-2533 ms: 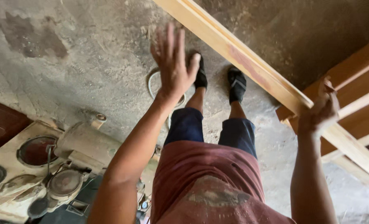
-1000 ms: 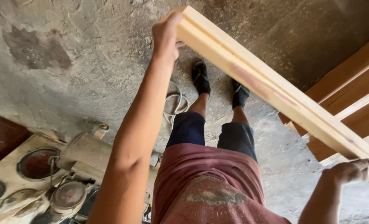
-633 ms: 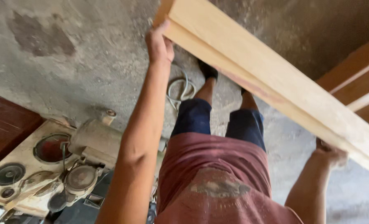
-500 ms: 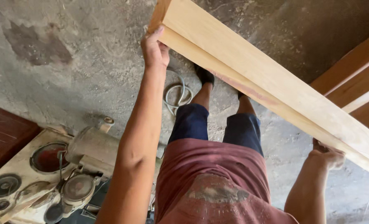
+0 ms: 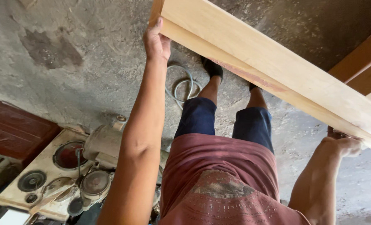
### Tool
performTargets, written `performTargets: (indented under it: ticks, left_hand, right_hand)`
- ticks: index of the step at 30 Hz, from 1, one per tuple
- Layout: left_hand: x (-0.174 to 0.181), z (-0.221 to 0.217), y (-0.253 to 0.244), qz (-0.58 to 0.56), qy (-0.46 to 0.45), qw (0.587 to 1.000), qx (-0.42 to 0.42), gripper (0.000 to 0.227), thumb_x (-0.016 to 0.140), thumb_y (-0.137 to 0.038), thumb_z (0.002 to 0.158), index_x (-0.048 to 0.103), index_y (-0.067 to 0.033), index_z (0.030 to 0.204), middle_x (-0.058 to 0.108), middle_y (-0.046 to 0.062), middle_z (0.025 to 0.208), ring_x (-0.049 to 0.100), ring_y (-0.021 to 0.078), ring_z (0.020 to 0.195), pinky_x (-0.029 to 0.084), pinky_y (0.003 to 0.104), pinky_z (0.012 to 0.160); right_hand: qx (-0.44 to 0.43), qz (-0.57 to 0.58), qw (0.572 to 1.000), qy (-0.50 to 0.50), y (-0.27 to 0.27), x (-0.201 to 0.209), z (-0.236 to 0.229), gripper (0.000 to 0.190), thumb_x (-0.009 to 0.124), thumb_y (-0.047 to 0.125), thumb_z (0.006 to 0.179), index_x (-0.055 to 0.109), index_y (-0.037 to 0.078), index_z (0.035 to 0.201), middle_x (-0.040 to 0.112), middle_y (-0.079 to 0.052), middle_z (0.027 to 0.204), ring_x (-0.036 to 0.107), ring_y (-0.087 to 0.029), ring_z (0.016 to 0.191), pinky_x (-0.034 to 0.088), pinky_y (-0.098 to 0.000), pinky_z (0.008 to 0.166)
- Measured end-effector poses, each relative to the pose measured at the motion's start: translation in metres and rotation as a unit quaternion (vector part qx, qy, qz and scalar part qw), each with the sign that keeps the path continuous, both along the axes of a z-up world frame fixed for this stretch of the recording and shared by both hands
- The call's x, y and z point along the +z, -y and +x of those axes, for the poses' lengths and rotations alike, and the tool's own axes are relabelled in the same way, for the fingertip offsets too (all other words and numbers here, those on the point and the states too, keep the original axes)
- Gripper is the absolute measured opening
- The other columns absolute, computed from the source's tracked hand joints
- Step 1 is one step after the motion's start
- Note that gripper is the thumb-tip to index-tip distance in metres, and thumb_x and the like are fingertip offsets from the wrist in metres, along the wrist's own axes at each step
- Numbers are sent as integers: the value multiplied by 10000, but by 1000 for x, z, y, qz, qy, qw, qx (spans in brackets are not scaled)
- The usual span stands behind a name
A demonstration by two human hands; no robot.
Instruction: The person sands a wooden frame with sandpaper, then retrieves a paint can and brush. They apply a coat of varnish to the frame using the brush, covering the surface evenly.
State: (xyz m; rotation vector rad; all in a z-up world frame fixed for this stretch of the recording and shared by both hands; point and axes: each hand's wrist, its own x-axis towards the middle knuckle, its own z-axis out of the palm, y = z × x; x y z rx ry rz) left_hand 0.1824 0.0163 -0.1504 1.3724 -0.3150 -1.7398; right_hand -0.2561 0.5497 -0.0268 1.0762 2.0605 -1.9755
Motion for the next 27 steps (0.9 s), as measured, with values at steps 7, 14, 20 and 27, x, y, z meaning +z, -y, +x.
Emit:
performTargets:
  ticks: [7,14,20,27]
  left_hand:
    - [26,-3,1,42,62,992,-104,667,700,-422,918,513,18,1382,682,168,1220,665,291,1116,551,474,940]
    - [68,9,-26,38,244,949,-194,446,585,-359,979,664,5,1224,761,195,1111,795,278,945,664,387,819]
    - [142,-22,-124,-243,556,667,-433,370,775,-207,948,662,56,713,629,216,611,573,314,500,449,436,540]
    - [218,-99,-264,-418,362,639,-535,167,628,-118,951,675,16,1039,677,197,935,678,339,804,532,453,712]
  right_hand:
    - [-10,45,999,10,-12,-24,-13,535,344,336,1015,469,-29,1386,607,-316,1301,690,-445,1089,632,-596,844]
    - [18,61,998,-6,-8,-26,2,489,399,345,980,531,13,1315,680,-254,1215,727,-384,974,652,-512,714]
    - [114,141,982,-48,-65,-9,33,284,492,271,1112,617,50,983,567,14,755,513,-112,643,427,-314,520]
    - [410,205,878,-137,-110,55,77,205,570,136,1160,692,-29,1149,652,-115,984,574,-194,914,471,-306,794]
